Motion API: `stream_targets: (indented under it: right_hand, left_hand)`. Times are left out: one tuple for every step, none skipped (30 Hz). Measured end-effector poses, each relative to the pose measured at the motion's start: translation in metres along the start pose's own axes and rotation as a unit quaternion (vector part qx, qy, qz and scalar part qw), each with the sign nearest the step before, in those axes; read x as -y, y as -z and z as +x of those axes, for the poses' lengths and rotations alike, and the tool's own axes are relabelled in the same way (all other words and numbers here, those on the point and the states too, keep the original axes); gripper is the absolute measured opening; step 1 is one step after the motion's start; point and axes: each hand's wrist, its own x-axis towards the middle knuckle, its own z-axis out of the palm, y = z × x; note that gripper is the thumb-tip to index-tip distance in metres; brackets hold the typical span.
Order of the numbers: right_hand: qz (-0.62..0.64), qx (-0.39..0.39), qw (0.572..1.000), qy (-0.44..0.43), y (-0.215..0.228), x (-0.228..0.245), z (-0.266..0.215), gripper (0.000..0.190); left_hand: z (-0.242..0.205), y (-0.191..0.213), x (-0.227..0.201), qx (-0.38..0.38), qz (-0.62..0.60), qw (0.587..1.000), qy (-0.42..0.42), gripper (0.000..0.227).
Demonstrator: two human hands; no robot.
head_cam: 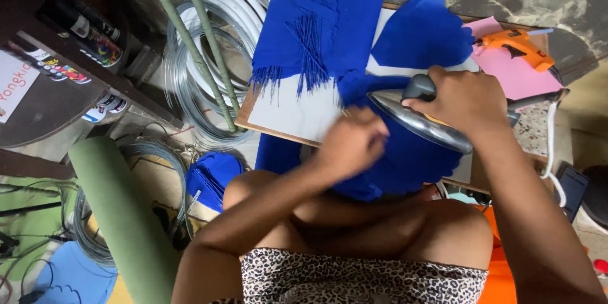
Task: A person is ironing small blue fabric cutouts on a flat board at a workshop.
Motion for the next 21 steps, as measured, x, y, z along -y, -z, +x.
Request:
stream_targets:
  right_hand:
    - [-0.010, -0.015, 1.000, -0.003, -0.002, 0.000, 0.000, 0.062]
    - [-0.021, -0.030, 0.999, -0.008, -0.004, 0.000, -0.001, 0.062]
    - [-0.020, -0.030, 0.999, -0.008, -0.004, 0.001, 0.000, 0.062]
    - [-0.029, -0.041, 0.999, -0.010, -0.004, 0.002, -0.001, 0.064]
    - [-0.037, -0.051, 0.998, -0.011, -0.004, 0.002, -0.001, 0.066]
    - [-0.037, -0.050, 0.998, -0.012, -0.003, 0.002, -0.001, 0.066]
    - [-0.039, -0.039, 0.998, -0.015, -0.002, 0.003, 0.000, 0.067]
    - [-0.042, -0.026, 0.999, -0.018, -0.001, 0.003, 0.000, 0.068]
    - [-0.041, -0.024, 0.999, -0.018, -0.002, 0.003, 0.001, 0.068]
    - [-0.041, -0.019, 0.999, -0.024, -0.002, 0.003, 0.002, 0.067]
    - [-0.041, -0.014, 0.999, -0.030, -0.003, 0.003, 0.002, 0.066]
    - [-0.041, -0.013, 0.999, -0.032, -0.006, 0.002, 0.002, 0.066]
    - [-0.051, -0.036, 0.997, -0.034, -0.009, 0.001, 0.002, 0.065]
    - [-0.061, -0.059, 0.996, -0.035, -0.012, 0.001, 0.002, 0.064]
    - [-0.061, -0.057, 0.996, -0.037, -0.014, 0.001, 0.002, 0.064]
    - [-0.071, -0.076, 0.994, -0.039, -0.016, 0.001, 0.003, 0.064]
    - [-0.080, -0.095, 0.991, -0.042, -0.019, 0.000, 0.003, 0.064]
    - [-0.081, -0.093, 0.991, -0.043, -0.018, 0.000, 0.004, 0.064]
    - [-0.079, -0.086, 0.992, -0.048, -0.018, 0.001, 0.004, 0.064]
    - [-0.077, -0.080, 0.992, -0.053, -0.017, 0.001, 0.005, 0.064]
    - [-0.077, -0.078, 0.992, -0.055, -0.018, 0.000, 0.006, 0.064]
  left_hand:
    - [-0.007, -0.005, -0.007, -0.015, -0.023, 0.999, -0.043, 0.013]
    - [-0.015, -0.012, -0.014, -0.028, -0.046, 0.995, -0.088, 0.021]
    - [-0.018, -0.013, -0.015, -0.028, -0.046, 0.995, -0.087, 0.021]
    - [-0.022, -0.014, -0.018, -0.031, -0.056, 0.995, -0.079, 0.024]
    - [-0.026, -0.015, -0.020, -0.034, -0.065, 0.995, -0.072, 0.026]
    - [-0.026, -0.015, -0.019, -0.033, -0.066, 0.995, -0.072, 0.026]
    - [-0.026, -0.015, -0.018, -0.032, -0.073, 0.994, -0.069, 0.026]
    - [-0.027, -0.016, -0.018, -0.030, -0.081, 0.994, -0.066, 0.027]
    - [-0.027, -0.016, -0.018, -0.028, -0.082, 0.994, -0.066, 0.027]
    - [-0.028, -0.016, -0.018, -0.032, -0.089, 0.993, -0.069, 0.027]
    - [-0.028, -0.016, -0.018, -0.035, -0.095, 0.992, -0.072, 0.028]
    - [-0.029, -0.018, -0.017, -0.033, -0.097, 0.992, -0.073, 0.028]
    - [-0.029, -0.020, -0.017, -0.038, -0.090, 0.993, -0.067, 0.028]
    - [-0.030, -0.023, -0.016, -0.043, -0.084, 0.994, -0.062, 0.028]
    - [-0.029, -0.022, -0.016, -0.041, -0.085, 0.994, -0.063, 0.028]
    - [-0.029, -0.022, -0.016, -0.050, -0.092, 0.992, -0.065, 0.027]
    - [-0.029, -0.022, -0.017, -0.059, -0.099, 0.991, -0.067, 0.026]
    - [-0.029, -0.022, -0.017, -0.057, -0.100, 0.991, -0.068, 0.026]
    - [-0.029, -0.021, -0.017, -0.055, -0.103, 0.991, -0.064, 0.026]
    - [-0.029, -0.021, -0.018, -0.054, -0.106, 0.991, -0.060, 0.025]
    - [-0.029, -0.022, -0.018, -0.052, -0.107, 0.991, -0.061, 0.025]
